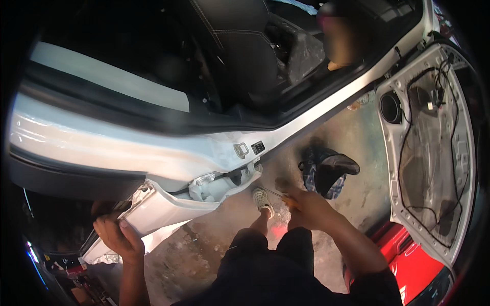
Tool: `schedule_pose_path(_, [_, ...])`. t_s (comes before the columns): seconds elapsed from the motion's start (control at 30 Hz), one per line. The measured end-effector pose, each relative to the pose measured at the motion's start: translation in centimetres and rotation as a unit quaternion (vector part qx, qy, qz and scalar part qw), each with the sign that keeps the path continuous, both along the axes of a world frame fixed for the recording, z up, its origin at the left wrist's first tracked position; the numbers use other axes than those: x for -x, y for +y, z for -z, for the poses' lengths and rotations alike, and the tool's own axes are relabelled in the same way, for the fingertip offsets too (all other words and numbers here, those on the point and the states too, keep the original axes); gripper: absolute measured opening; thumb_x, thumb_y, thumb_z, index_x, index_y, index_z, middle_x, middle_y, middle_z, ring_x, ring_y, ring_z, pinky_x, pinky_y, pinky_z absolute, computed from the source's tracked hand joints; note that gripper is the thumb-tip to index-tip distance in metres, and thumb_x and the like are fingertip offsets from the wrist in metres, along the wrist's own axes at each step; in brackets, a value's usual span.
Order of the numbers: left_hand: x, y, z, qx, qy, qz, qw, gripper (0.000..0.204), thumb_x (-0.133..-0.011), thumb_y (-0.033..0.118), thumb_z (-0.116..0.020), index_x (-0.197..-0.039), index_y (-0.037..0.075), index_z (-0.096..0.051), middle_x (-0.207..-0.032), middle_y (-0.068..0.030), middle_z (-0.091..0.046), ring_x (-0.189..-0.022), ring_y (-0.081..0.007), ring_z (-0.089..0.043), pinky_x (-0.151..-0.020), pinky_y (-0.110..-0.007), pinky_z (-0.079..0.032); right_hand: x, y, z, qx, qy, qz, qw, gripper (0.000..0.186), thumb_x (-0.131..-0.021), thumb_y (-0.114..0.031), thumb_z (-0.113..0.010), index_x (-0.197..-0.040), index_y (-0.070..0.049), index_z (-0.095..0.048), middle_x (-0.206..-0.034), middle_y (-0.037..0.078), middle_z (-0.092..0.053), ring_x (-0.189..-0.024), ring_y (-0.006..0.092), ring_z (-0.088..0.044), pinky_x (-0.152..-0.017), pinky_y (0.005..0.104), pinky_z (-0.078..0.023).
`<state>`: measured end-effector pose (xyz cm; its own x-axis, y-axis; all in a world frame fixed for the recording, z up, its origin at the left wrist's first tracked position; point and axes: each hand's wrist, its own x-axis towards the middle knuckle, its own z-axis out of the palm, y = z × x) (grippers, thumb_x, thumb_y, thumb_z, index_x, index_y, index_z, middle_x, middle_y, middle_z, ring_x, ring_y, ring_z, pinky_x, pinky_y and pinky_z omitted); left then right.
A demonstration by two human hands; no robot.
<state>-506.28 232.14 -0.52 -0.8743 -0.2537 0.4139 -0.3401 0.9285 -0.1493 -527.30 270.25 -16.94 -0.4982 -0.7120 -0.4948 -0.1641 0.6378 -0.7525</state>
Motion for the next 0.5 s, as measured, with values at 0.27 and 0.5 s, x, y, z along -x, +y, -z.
schedule_pose_path(0.27, [-0.5, -0.5, 0.1, 0.001, -0.001, 0.002, 1.000, 0.035, -0.102, 0.024, -0.044, -0.111, -0.003, -0.064, -0.106, -0.0214, -0.061, -0.098, -0.0391, -0.055, -0.088, -0.048, -0.040, -0.5, -9.3, 0.8, 0.030, 0.284, -0.073, 0.956, 0.043, -0.082, -0.011, -0.067, -0.125, -0.013, -0.067, -0.104, 0.006, -0.069, -0.088, 0.0268, -0.073, -0.071, 0.0393, -0.059])
schedule_pose_path(0.5, [-0.6, -0.7, -0.4, 0.008, -0.026, 0.012, 1.000, 0.038, -0.102, 0.024, -0.044, -0.115, -0.006, -0.063, -0.106, -0.0222, -0.061, -0.098, -0.0389, -0.055, -0.088, -0.047, -0.040, 3.6, -13.2, -0.5, 0.030, 0.356, -0.230, 0.905, 0.034, -0.084, -0.012, -0.066, -0.118, -0.011, -0.070, -0.101, 0.008, -0.069, -0.092, 0.0261, -0.073, -0.075, 0.0382, -0.060])
